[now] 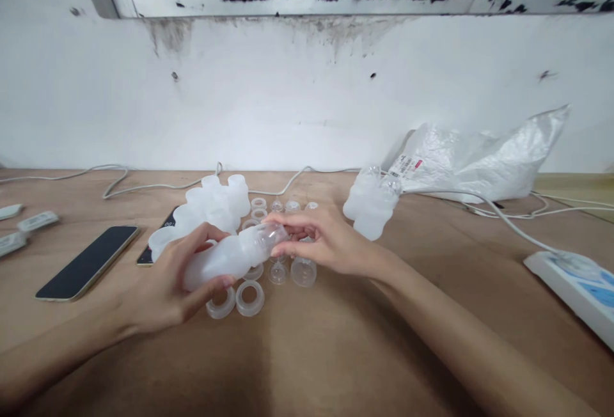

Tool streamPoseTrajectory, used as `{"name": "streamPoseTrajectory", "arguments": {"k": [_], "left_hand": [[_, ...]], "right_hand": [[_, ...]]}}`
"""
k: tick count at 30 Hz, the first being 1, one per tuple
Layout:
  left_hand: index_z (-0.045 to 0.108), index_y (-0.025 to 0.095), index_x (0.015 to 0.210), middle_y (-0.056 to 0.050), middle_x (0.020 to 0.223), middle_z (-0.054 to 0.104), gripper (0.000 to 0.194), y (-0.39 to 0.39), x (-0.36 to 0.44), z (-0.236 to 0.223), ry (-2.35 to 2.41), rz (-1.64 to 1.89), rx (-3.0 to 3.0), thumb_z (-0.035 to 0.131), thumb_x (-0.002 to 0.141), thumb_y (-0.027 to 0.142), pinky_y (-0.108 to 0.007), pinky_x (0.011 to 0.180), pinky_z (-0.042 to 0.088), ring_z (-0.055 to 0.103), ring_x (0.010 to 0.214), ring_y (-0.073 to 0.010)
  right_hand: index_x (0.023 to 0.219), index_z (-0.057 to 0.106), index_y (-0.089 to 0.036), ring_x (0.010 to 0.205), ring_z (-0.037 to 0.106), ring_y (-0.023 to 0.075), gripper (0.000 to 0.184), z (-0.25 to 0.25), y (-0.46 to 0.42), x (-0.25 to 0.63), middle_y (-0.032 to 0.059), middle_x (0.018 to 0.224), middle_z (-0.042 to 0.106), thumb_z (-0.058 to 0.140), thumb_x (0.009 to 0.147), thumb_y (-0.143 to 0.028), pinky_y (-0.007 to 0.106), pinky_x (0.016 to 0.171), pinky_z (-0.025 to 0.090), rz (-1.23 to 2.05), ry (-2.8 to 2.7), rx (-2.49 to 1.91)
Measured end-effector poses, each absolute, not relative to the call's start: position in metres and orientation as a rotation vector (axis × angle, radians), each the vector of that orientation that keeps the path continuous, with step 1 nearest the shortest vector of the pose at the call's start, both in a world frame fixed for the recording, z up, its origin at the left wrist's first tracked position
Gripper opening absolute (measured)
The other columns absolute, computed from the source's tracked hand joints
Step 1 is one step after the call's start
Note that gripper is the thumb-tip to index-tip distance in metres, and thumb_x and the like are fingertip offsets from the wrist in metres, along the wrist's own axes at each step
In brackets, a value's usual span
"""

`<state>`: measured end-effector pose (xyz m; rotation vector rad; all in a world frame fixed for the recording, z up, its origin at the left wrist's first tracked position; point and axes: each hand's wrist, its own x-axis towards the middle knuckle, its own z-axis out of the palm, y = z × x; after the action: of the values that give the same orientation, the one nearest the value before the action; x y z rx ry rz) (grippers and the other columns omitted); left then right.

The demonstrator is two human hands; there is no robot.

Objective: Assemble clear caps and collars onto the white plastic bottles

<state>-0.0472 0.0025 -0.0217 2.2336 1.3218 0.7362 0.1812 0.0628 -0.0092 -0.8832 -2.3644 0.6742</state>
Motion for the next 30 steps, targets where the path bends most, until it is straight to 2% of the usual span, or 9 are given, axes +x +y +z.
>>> {"name": "streamPoseTrajectory", "arguments": {"k": [8, 14, 17, 20, 22, 25, 28, 30], "left_hand": [[0.040, 0.019, 0.093, 0.001, 0.078, 0.058, 0.026, 0.004, -0.047, -0.023, 1.296, 0.750, 2.234, 0.054, 0.077, 0.034, -0.025, 0.056, 0.036, 0.050, 0.062, -0.0132], [0.040, 0.019, 0.093, 0.001, 0.076, 0.058, 0.025, 0.001, -0.045, -0.022, 1.270, 0.763, 2.205, 0.054, 0.077, 0.032, -0.023, 0.054, 0.036, 0.050, 0.060, -0.0125], [0.038, 0.020, 0.095, 0.001, 0.077, 0.058, 0.024, -0.001, -0.042, -0.019, 1.214, 0.773, 2.133, 0.052, 0.079, 0.032, -0.022, 0.052, 0.038, 0.050, 0.060, -0.0115], [0.038, 0.022, 0.102, -0.001, 0.091, 0.057, 0.032, -0.005, -0.039, -0.014, 1.163, 0.812, 2.179, 0.054, 0.079, 0.035, -0.022, 0.057, 0.043, 0.053, 0.071, -0.0131], [0.035, 0.023, 0.110, -0.003, 0.101, 0.054, 0.042, -0.008, -0.039, -0.012, 1.139, 0.838, 2.267, 0.058, 0.076, 0.035, -0.025, 0.066, 0.047, 0.053, 0.083, -0.0160], [0.031, 0.024, 0.119, -0.006, 0.113, 0.049, 0.052, -0.011, -0.041, -0.010, 1.126, 0.894, 2.362, 0.059, 0.076, 0.034, -0.027, 0.073, 0.050, 0.049, 0.098, -0.0197], [0.030, 0.025, 0.123, -0.007, 0.125, 0.040, 0.053, -0.013, -0.043, -0.010, 1.161, 0.969, 2.368, 0.056, 0.078, 0.032, -0.017, 0.055, 0.052, 0.046, 0.104, -0.0208], [0.030, 0.025, 0.124, -0.007, 0.127, 0.037, 0.053, -0.013, -0.044, -0.010, 1.192, 1.019, 2.351, 0.055, 0.078, 0.031, -0.012, 0.041, 0.047, 0.046, 0.105, -0.0209]], "right_hand": [[0.111, 0.061, -0.017, 0.061, 0.054, 0.0131, 0.049, -0.012, 0.065, 0.180, 0.0033, 0.080, 0.065, 0.063, 0.069, -0.043, 0.024, 0.053, 0.044, 0.696, -2.327, -0.916], [0.109, 0.061, -0.017, 0.065, 0.056, 0.0137, 0.046, -0.008, 0.062, 0.180, 0.0029, 0.082, 0.065, 0.064, 0.069, -0.041, 0.024, 0.057, 0.047, 0.711, -2.333, -0.892], [0.108, 0.060, -0.019, 0.070, 0.058, 0.0142, 0.042, 0.002, 0.056, 0.181, 0.0032, 0.090, 0.065, 0.062, 0.072, -0.039, 0.024, 0.060, 0.048, 0.720, -2.330, -0.873], [0.107, 0.060, -0.022, 0.076, 0.058, 0.0153, 0.036, 0.014, 0.049, 0.186, 0.0033, 0.097, 0.064, 0.060, 0.074, -0.037, 0.025, 0.063, 0.048, 0.651, -2.299, -0.837], [0.105, 0.061, -0.023, 0.076, 0.058, 0.0155, 0.033, 0.022, 0.048, 0.192, 0.0025, 0.094, 0.064, 0.059, 0.075, -0.037, 0.025, 0.062, 0.048, 0.579, -2.271, -0.832], [0.102, 0.062, -0.024, 0.063, 0.055, 0.0110, 0.029, 0.033, 0.049, 0.208, -0.0001, 0.081, 0.063, 0.057, 0.077, -0.039, 0.022, 0.053, 0.045, 0.465, -2.157, -0.876], [0.098, 0.063, -0.022, 0.052, 0.047, 0.0074, 0.029, 0.046, 0.050, 0.225, -0.0011, 0.070, 0.059, 0.057, 0.077, -0.041, 0.020, 0.046, 0.039, 0.322, -2.009, -0.931], [0.092, 0.063, -0.020, 0.051, 0.045, 0.0068, 0.028, 0.054, 0.048, 0.236, -0.0008, 0.067, 0.057, 0.056, 0.077, -0.042, 0.020, 0.045, 0.037, 0.185, -1.955, -1.003]]}}
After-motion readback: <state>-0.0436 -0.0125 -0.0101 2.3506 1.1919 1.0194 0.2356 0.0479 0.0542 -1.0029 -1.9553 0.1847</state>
